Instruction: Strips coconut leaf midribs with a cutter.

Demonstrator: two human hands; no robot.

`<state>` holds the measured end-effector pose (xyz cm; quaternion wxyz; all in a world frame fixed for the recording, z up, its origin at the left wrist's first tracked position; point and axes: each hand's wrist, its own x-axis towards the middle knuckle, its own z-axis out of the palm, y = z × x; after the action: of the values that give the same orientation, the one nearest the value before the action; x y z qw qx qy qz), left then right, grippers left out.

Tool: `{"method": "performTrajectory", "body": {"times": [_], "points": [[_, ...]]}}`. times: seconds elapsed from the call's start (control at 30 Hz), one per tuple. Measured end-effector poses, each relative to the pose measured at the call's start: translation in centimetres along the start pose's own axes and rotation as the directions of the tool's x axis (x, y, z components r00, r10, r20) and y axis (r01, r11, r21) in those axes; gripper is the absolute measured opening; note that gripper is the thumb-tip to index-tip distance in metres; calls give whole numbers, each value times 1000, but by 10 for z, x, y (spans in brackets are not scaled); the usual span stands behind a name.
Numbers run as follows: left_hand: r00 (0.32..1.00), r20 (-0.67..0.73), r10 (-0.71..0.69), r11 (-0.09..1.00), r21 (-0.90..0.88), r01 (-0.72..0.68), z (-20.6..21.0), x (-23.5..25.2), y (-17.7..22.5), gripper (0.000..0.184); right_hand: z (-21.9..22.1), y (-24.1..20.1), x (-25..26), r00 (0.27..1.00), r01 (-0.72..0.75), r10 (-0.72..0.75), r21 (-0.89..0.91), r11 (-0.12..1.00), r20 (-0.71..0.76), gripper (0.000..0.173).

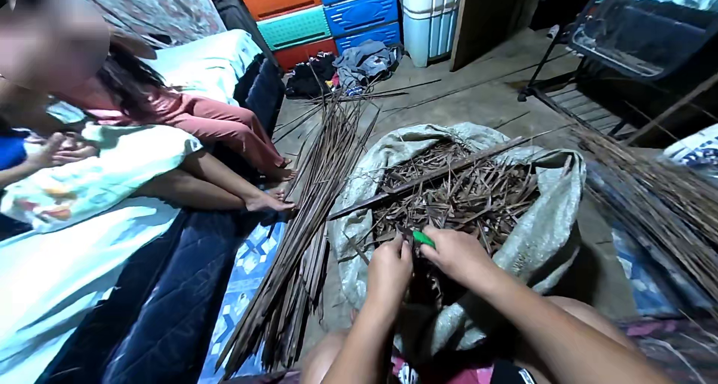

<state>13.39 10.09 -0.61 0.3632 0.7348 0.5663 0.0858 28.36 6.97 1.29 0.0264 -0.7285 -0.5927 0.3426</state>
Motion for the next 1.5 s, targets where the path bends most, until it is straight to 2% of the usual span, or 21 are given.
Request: {"method": "performTrajectory", "body": {"times": [0.13,0.27,0.43,0.63,0.7,0.83,0.9,0.97,1.1,1.23,1.3,1.37,1.5], "points": [[1000,-17,4,1000,11,-4,0,0,0,35,6,-1,5,999,-22,18,-112,993,-36,35],[1000,-11,1,1000,-4,-1,0,1,2,40,6,4,27,993,-57,43,-127,990,-111,34],[1000,-31,-3,1000,0,3,-1,4,-1,40,13,-3,31,984,-90,71,-116,989,-162,32],[1000,-9,-2,1000,-8,2,0,-1,-1,40,0,13,38,935,-275,268,2,962,-231,36],[1000,-12,-5,1000,-6,5,1,-1,-1,40,-8,14,33,945,-249,248,20,968,-214,36],[1000,-4,-31,1000,-3,31,-1,2,0,38,1,-3,9,996,-50,52,34,998,-75,34],[999,-24,-35,999,16,36,1,2,0,31,11,-9,2,1000,-2,2,10,1000,-7,34],[999,-20,-42,998,43,43,1,2,0,31,16,-12,0,1000,-6,7,-57,998,15,35],[999,-3,-37,997,74,37,3,3,2,37,13,-11,13,993,-105,97,-126,986,-68,35],[1000,5,-31,996,80,31,5,1,4,41,3,13,37,946,-274,267,-14,962,-185,36],[999,6,-39,997,69,39,4,0,2,40,-4,21,40,932,-306,307,35,952,-192,37],[999,4,-42,998,55,42,3,1,1,38,-8,16,32,949,-258,268,83,963,-163,37],[999,-3,-42,999,30,42,2,3,0,35,5,-2,11,995,-71,75,56,996,-64,34]]}}
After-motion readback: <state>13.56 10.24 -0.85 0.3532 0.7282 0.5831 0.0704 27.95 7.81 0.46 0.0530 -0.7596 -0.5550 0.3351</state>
